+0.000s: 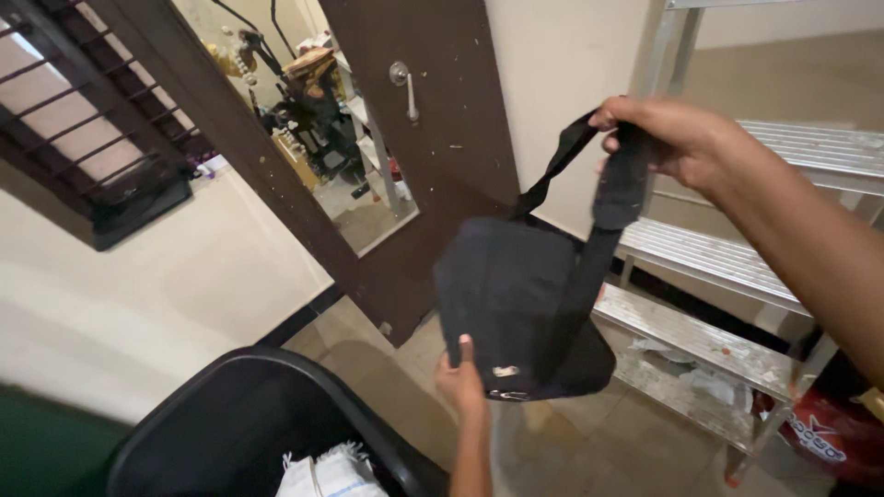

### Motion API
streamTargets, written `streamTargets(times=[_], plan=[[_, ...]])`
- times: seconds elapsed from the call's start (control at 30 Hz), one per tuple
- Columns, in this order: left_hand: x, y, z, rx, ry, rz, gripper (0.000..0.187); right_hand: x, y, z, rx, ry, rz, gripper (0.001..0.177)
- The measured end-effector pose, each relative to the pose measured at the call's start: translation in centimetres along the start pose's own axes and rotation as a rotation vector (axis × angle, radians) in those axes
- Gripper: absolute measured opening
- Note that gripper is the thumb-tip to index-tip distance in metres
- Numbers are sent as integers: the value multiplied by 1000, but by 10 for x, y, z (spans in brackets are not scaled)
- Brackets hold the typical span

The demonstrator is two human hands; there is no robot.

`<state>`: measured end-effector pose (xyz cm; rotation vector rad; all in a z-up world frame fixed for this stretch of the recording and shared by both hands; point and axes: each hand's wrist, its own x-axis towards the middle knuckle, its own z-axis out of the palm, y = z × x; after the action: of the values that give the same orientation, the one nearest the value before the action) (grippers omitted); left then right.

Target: The person coils a white cable and places it on a shelf, then unfolds and refolds a yellow cloth before coiling the cable of a hair dryer and placing both the cloth and the dryer back on the shelf among other items. The person then picks up and examines a tube of cream and moves several items around the top shelf before picking up a black bag from the floor and coiling its strap.

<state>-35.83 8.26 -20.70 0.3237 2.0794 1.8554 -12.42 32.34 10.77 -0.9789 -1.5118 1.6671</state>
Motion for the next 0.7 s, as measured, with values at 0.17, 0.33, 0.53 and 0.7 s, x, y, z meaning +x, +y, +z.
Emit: streamTargets(times=[0.17,0.33,0.53,0.7], plan=[[-68,38,4,361,-352,276,25,-30,-1,47,339,-131,46,25],[-101,62,-2,436,-694,646,16,-51,13,82,525,-260,150,37],[-113,90,-24,573,-922,493,25,-43,26,65,656,-316,60,38],[-102,75,-26,277,-1024,582,28,-43,34,39,690,-188,-82,42]])
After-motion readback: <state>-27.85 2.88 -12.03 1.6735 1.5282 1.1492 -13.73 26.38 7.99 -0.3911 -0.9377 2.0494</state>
